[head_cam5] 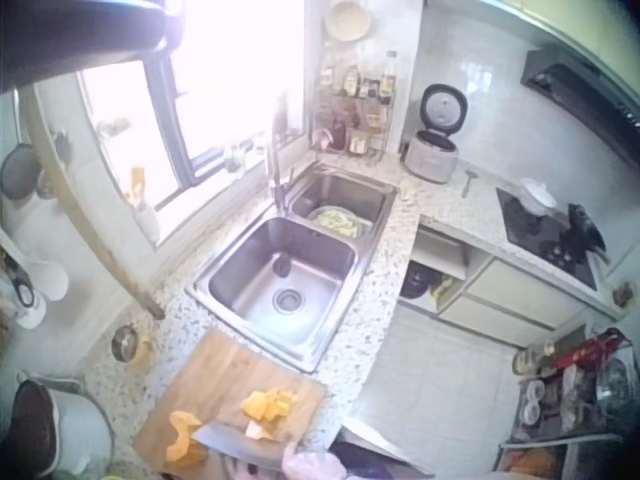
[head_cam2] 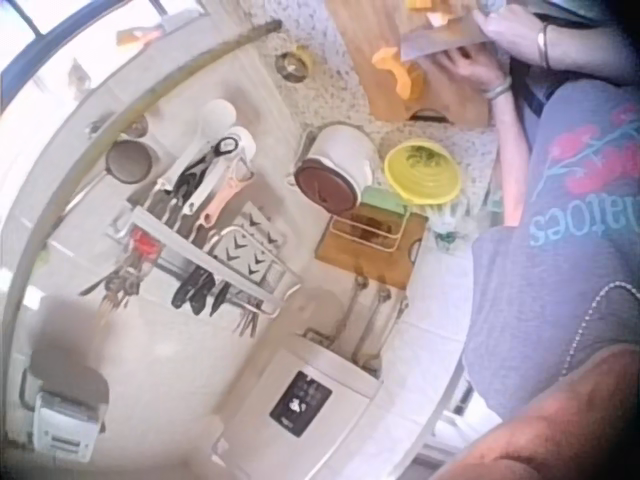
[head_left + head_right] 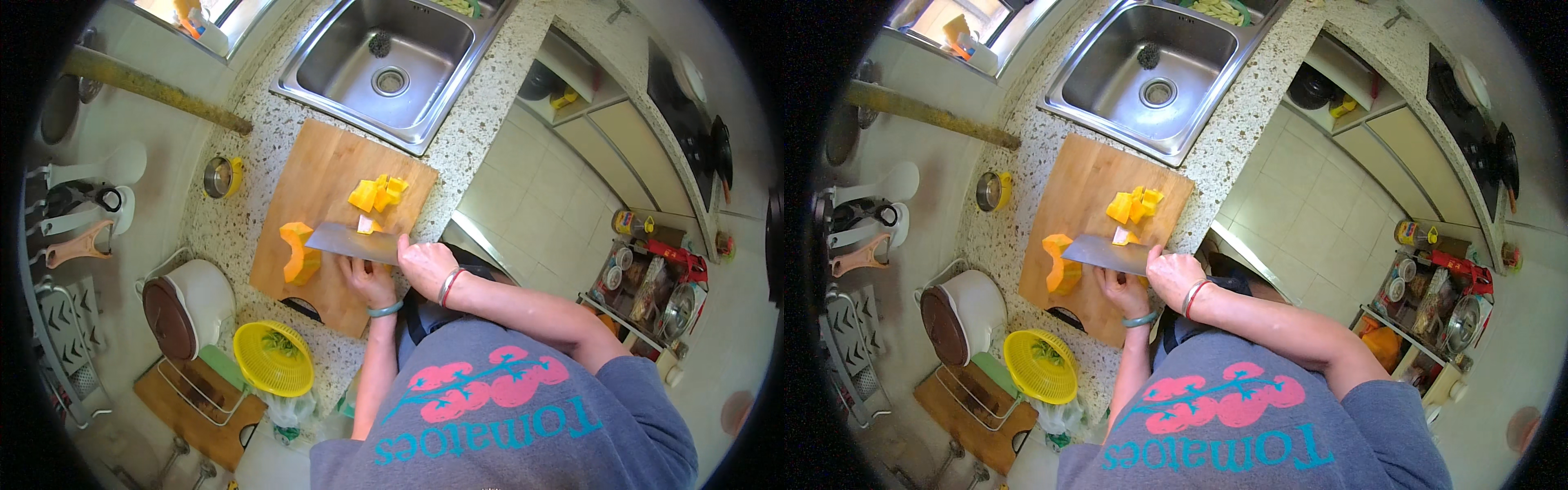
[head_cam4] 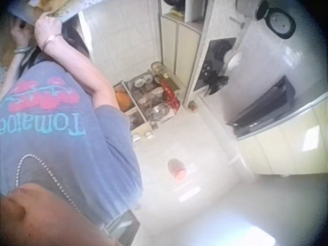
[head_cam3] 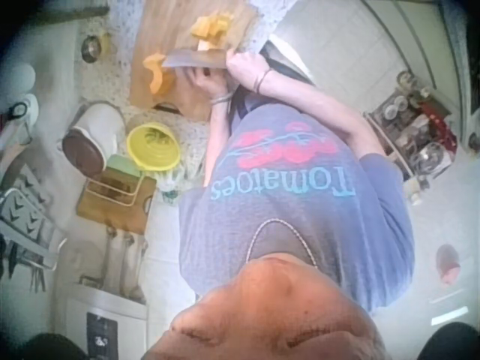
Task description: The person uses a cleaver to slice a piece of orange pumpkin into cubes on a wooden cutting board. After finishing the chopping, the person wipes the stovetop surface with a cloth.
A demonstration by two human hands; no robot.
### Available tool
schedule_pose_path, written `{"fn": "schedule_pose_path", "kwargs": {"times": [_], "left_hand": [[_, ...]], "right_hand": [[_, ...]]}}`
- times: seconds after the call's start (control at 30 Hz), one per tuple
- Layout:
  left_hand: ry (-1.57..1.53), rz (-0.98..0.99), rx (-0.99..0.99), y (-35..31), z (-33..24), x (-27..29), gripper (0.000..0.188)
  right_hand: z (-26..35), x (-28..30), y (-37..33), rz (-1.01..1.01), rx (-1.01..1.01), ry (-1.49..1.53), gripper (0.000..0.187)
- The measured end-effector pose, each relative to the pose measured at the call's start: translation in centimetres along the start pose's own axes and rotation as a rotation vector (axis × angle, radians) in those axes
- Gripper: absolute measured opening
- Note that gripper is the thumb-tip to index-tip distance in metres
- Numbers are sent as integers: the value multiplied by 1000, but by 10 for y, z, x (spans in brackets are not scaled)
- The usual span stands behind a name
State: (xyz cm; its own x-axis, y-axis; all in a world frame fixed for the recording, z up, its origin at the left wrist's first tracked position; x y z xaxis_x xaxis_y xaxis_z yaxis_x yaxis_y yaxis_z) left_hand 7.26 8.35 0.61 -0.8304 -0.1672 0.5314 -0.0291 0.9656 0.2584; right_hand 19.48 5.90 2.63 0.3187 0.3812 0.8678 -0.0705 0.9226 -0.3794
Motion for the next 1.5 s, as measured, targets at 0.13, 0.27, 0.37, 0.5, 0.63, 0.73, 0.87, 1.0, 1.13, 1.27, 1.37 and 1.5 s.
{"fn": "schedule_pose_path", "kwargs": {"times": [0.13, 0.27, 0.37, 0.5, 0.63, 0.73, 0.87, 1.0, 1.13, 1.27, 1.37, 1.5], "left_hand": [[116, -24, -115, 1, -7, 3, 27], [75, -7, 23, -6, 5, 0, 25], [48, 3, 30, -4, 7, 0, 24], [22, 7, 42, -4, 10, -1, 21], [-4, 0, -13, -2, 3, -1, 13], [-42, -38, 8, 1, -5, 3, 11], [-51, -17, 53, 0, 3, 2, 11], [42, 32, 72, -2, 6, 0, 10], [40, 38, 66, -7, 12, -1, 11], [9, 69, 85, -2, 4, -2, 10], [14, 94, 68, 4, -6, 0, 8], [35, 127, 87, 6, -6, 0, 8]], "right_hand": [[-7, 3, -15, 29, -16, 15, 41], [-17, 0, -29, 65, -55, -19, 42], [-17, -4, -27, 67, -71, -23, 42], [-14, -5, -14, 53, -60, -17, 41], [-9, -11, 13, -1, -41, -17, 39], [-9, -12, 19, -11, -38, 1, 38], [-7, -9, 13, -19, -36, -6, 37], [-20, -11, -6, 54, -75, 3, 41], [-23, -17, -6, 81, -86, 4, 41], [-26, -19, 8, 66, -87, 7, 34], [-22, -16, 26, 12, -65, 66, 23], [-22, -11, 41, 26, -52, 170, 16]]}}
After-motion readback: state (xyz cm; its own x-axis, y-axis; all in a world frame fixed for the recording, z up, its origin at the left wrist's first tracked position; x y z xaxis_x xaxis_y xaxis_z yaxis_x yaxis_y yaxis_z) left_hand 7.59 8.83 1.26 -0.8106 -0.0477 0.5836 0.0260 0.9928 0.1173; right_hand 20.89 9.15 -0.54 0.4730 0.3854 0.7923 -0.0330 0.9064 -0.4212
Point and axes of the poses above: each hand's wrist, its own y-axis towards the middle knuckle, its own x-axis out of the back of the hand, z = x × y, the point moved 9 cm from there along y, towards the middle knuckle, and after that the axes turned 1 degree about -x, right-handed, at the moved point
